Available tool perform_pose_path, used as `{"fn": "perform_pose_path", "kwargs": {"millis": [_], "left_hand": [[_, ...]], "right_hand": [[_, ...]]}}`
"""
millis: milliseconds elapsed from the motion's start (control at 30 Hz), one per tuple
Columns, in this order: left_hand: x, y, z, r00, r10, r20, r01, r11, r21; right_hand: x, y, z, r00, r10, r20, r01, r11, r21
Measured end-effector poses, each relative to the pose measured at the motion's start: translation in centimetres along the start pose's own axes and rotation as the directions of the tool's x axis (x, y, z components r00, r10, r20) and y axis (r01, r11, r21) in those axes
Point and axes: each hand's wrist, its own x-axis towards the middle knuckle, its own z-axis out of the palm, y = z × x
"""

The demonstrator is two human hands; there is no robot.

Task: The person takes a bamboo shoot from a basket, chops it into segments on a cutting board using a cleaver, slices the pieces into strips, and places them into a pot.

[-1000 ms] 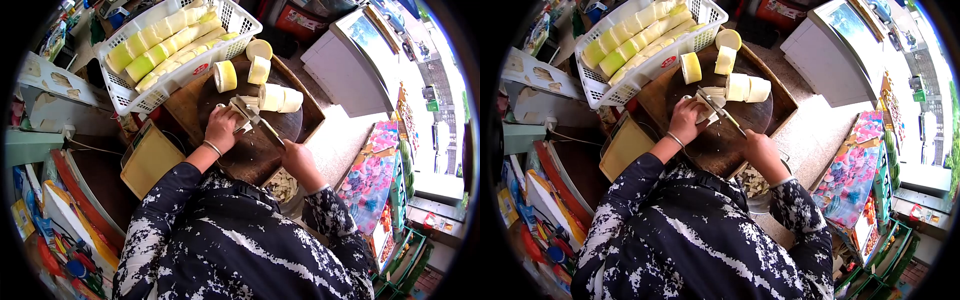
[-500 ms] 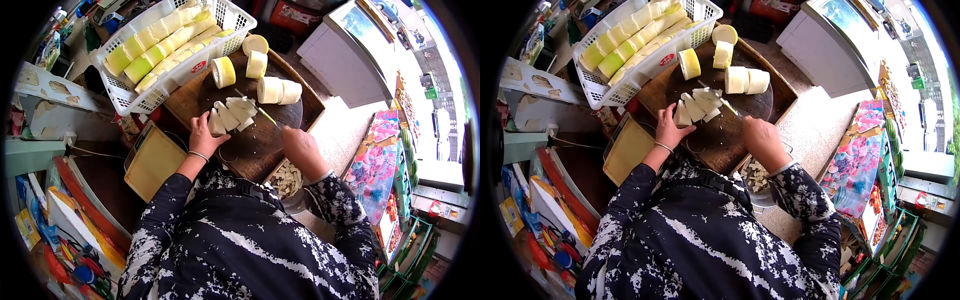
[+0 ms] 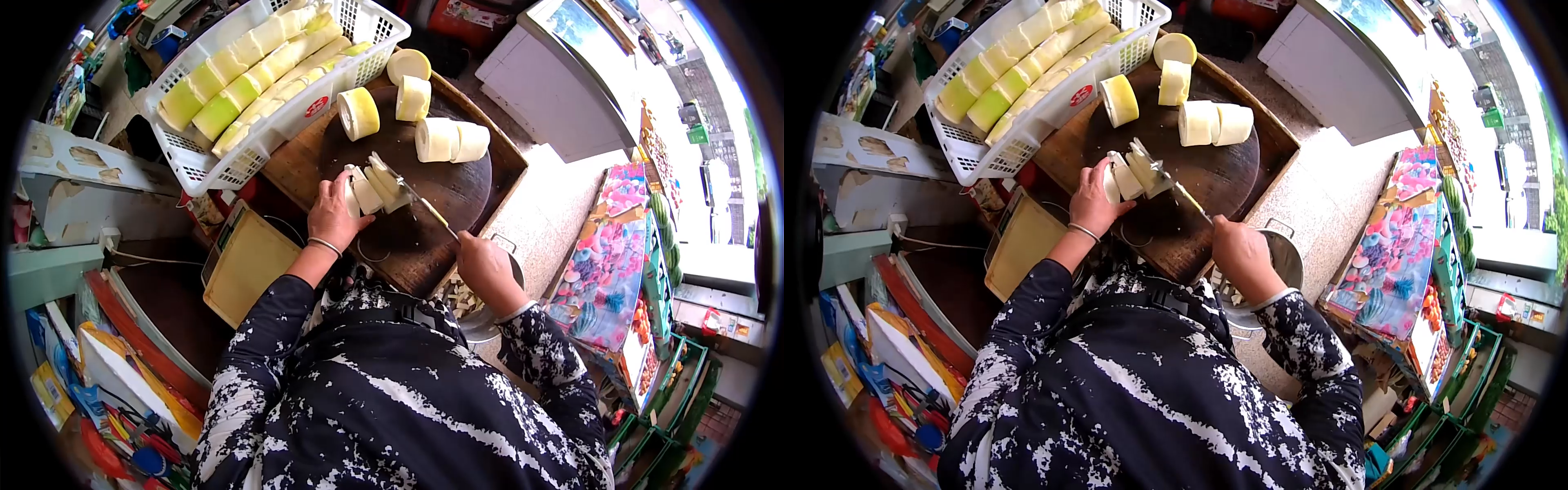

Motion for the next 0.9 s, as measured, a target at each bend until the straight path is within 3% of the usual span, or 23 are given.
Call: {"fn": "perform_pose_path", "kwargs": {"millis": [67,133,167,200,233,333,467,633,800,900], "left_hand": [[0.5,-0.5,0.0,0.991,0.137,-0.005,-0.137,0.991,0.012],[1.0,-0.3,-0.5,0.984,0.175,0.011,-0.175,0.984,0.005],[1.2,-0.1,-0.8,0.979,0.204,0.021,-0.204,0.978,0.040],[1.5,0.0,-0.9,0.973,0.231,0.032,-0.232,0.970,0.074],[1.9,0.0,-1.0,0.968,0.236,0.080,-0.241,0.968,0.062],[2.5,0.7,-1.7,0.962,0.225,0.153,-0.247,0.958,0.143],[3.5,1.7,-2.3,0.928,0.287,0.237,-0.334,0.923,0.189],[4.6,2.3,-2.4,0.907,0.285,0.312,-0.381,0.869,0.317],[5.4,2.8,-2.4,0.867,0.311,0.390,-0.448,0.828,0.336],[5.5,2.6,-2.2,0.853,0.335,0.399,-0.468,0.829,0.305]], "right_hand": [[-0.9,1.0,1.7,0.997,-0.014,-0.080,0.019,0.998,0.055],[-1.6,2.4,3.5,0.986,-0.033,-0.162,0.051,0.993,0.109],[-2.0,3.2,4.2,0.993,0.118,0.001,-0.106,0.886,0.451],[-2.3,3.3,4.4,0.958,0.200,0.205,-0.286,0.650,0.704],[-2.9,3.1,4.2,0.904,0.234,0.359,-0.425,0.382,0.821],[-4.1,3.5,7.0,0.880,0.250,0.404,-0.417,-0.001,0.909],[-3.8,3.1,8.6,0.876,0.216,0.430,-0.421,-0.089,0.903],[-1.9,0.9,9.2,0.899,0.165,0.407,-0.405,-0.045,0.913],[0.2,-1.6,9.5,0.925,0.097,0.367,-0.373,0.048,0.927],[1.0,-2.5,10.3,0.927,0.081,0.367,-0.369,0.017,0.929]]}}
